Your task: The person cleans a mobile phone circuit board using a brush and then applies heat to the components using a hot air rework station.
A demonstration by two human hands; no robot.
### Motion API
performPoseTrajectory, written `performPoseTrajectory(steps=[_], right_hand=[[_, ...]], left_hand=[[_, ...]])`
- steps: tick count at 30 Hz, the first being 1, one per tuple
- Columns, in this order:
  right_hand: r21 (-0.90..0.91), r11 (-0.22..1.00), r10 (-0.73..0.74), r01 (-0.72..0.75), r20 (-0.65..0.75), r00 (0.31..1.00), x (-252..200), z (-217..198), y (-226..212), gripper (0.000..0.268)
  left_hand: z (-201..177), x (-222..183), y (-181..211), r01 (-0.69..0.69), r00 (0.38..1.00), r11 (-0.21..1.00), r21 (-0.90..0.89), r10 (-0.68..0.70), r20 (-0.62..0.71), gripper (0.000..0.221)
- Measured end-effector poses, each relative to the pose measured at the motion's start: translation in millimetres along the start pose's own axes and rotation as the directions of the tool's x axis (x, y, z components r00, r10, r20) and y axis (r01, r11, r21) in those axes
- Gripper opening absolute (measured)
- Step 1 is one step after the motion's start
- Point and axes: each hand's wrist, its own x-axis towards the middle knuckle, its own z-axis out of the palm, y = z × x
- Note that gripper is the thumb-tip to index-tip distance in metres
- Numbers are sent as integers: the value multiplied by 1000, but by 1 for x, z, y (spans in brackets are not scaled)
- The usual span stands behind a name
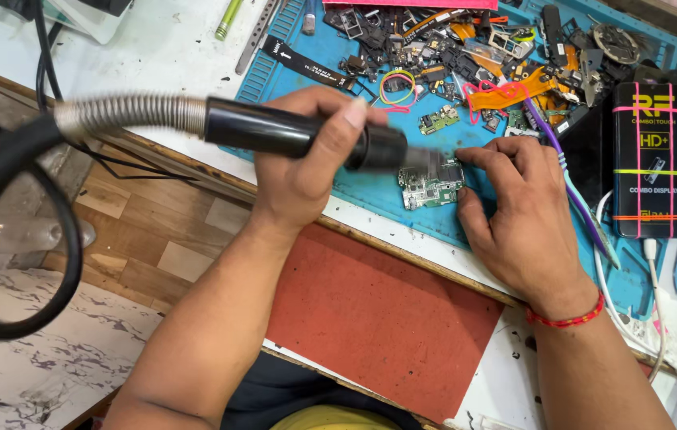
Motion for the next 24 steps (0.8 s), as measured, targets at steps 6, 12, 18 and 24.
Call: performPoseTrajectory(steps=[6,12,18,24], right_hand=[[-1,1000,6,-6,-6,1000,-1,1,2,36],[10,999,46,-46,-22,999,0,-1,1,42],[-42,997,-69,71,47,997,3,-7,-3,51],[-59,997,-45,45,-3,999,1,-7,-4,46]], left_hand=[[-1,-1,-2,-29,999,998,62,28,19,26],[0,0,0,17,1000,1000,4,-17,25,26],[-3,1,6,-2,986,1000,-4,3,164,25],[-3,-2,1,45,998,999,-30,-44,42,26]])
